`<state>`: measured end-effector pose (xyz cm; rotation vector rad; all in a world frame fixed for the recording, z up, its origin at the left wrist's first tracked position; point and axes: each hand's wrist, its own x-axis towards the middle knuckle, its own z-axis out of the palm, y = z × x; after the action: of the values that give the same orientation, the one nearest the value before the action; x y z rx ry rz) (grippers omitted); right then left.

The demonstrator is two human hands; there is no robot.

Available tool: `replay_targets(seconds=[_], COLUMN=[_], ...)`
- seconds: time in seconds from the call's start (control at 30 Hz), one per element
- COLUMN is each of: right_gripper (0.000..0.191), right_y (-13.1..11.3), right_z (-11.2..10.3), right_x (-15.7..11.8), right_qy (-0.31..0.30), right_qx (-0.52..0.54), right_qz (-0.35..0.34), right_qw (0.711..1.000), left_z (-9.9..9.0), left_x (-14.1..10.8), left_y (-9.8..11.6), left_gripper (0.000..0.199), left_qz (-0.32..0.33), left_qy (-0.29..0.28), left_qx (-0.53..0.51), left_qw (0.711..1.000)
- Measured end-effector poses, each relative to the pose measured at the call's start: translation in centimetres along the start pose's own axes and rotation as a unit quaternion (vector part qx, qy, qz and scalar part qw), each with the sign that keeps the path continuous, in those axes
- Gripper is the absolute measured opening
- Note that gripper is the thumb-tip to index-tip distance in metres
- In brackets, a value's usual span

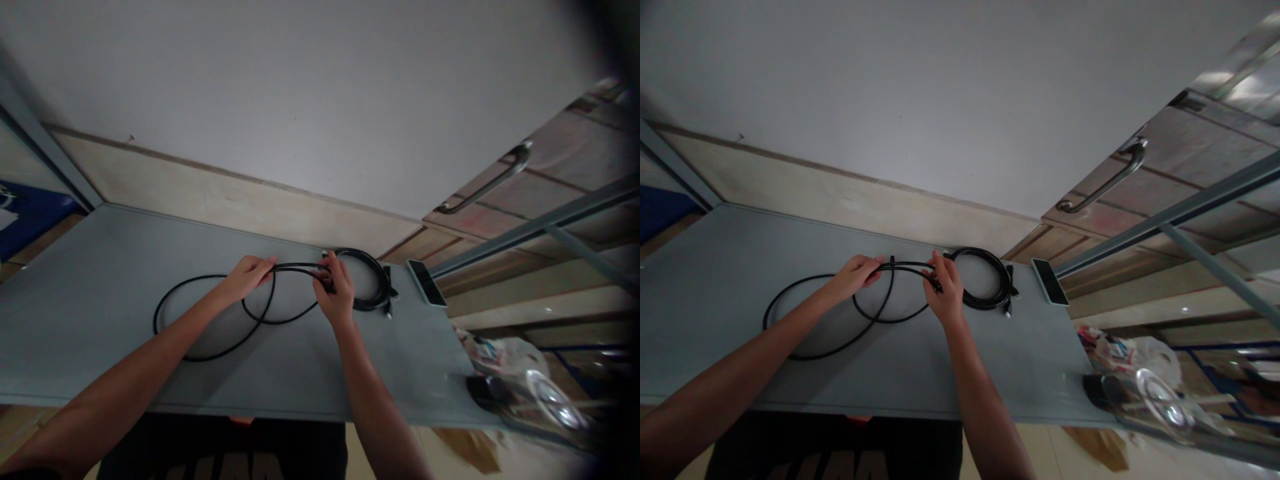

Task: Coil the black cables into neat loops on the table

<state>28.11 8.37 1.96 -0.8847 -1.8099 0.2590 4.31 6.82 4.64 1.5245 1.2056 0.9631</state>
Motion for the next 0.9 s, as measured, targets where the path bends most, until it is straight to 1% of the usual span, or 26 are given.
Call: replay_targets(seconds=[0.07, 0.13, 0.17, 0.23, 0.33, 0.4, 0.43, 0.5, 0.57, 0.63, 0.7, 0.77, 0.83, 0.9], right_gripper=[0.058, 0.053, 0.05, 0.044, 0.037, 0.039, 0.041, 0.042, 0.04, 0.04, 0.045, 0.05, 0.052, 0.052], right_y=[0.0, 0.1, 0.0, -0.1, -0.5, -0.7, -0.8, -0.8, -0.6, -0.3, -0.1, 0.0, -0.1, -0.2], right_z=[-0.1, -0.2, -0.2, -0.3, -0.3, -0.1, 0.1, 0.2, 0.2, -0.2, -0.6, -0.9, -0.9, -0.6], right_x=[-0.1, -0.2, -0.1, 0.0, 0.4, 0.7, 0.8, 1.1, 1.4, 1.8, 2.1, 2.3, 2.4, 2.2], right_qy=[0.017, 0.018, 0.012, 0.005, 0.004, 0.01, 0.019, 0.06, 0.115, 0.161, 0.19, 0.203, 0.202, 0.186], right_qx=[-0.012, -0.009, -0.005, 0.001, 0.033, 0.112, 0.161, 0.247, 0.299, 0.323, 0.327, 0.316, 0.297, 0.281], right_qz=[-0.052, -0.068, -0.06, -0.021, 0.071, 0.155, 0.196, 0.258, 0.288, 0.3, 0.306, 0.309, 0.307, 0.302], right_qw=[0.998, 0.998, 0.998, 1.0, 0.997, 0.981, 0.967, 0.932, 0.902, 0.883, 0.874, 0.874, 0.881, 0.892], left_z=[-0.1, -0.3, -0.3, -0.3, -0.1, 0.0, 0.1, 0.1, 0.0, -0.3, -0.6, -0.9, -1.0, -1.0], left_x=[0.2, 0.5, 0.6, 0.7, 0.6, 0.4, 0.3, 0.2, 0.3, 0.6, 0.8, 0.8, 0.8, 1.0], left_y=[0.0, 0.0, 0.0, 0.0, 0.0, 0.1, 0.1, 0.1, -0.2, -0.7, -1.1, -1.4, -1.5, -1.6], left_gripper=[0.062, 0.06, 0.058, 0.049, 0.042, 0.043, 0.044, 0.044, 0.042, 0.04, 0.04, 0.041, 0.043, 0.044], left_qz=[-0.023, -0.02, -0.014, -0.002, 0.017, 0.037, 0.049, 0.068, 0.08, 0.079, 0.06, 0.035, 0.022, 0.018], left_qy=[0.038, 0.084, 0.103, 0.13, 0.151, 0.13, 0.111, 0.071, 0.046, 0.038, 0.031, 0.019, 0.008, 0.017], left_qx=[-0.008, -0.002, -0.001, -0.01, -0.002, 0.028, 0.049, 0.105, 0.177, 0.242, 0.286, 0.296, 0.274, 0.23], left_qw=[0.999, 0.996, 0.995, 0.991, 0.988, 0.99, 0.991, 0.99, 0.98, 0.966, 0.956, 0.954, 0.961, 0.973])
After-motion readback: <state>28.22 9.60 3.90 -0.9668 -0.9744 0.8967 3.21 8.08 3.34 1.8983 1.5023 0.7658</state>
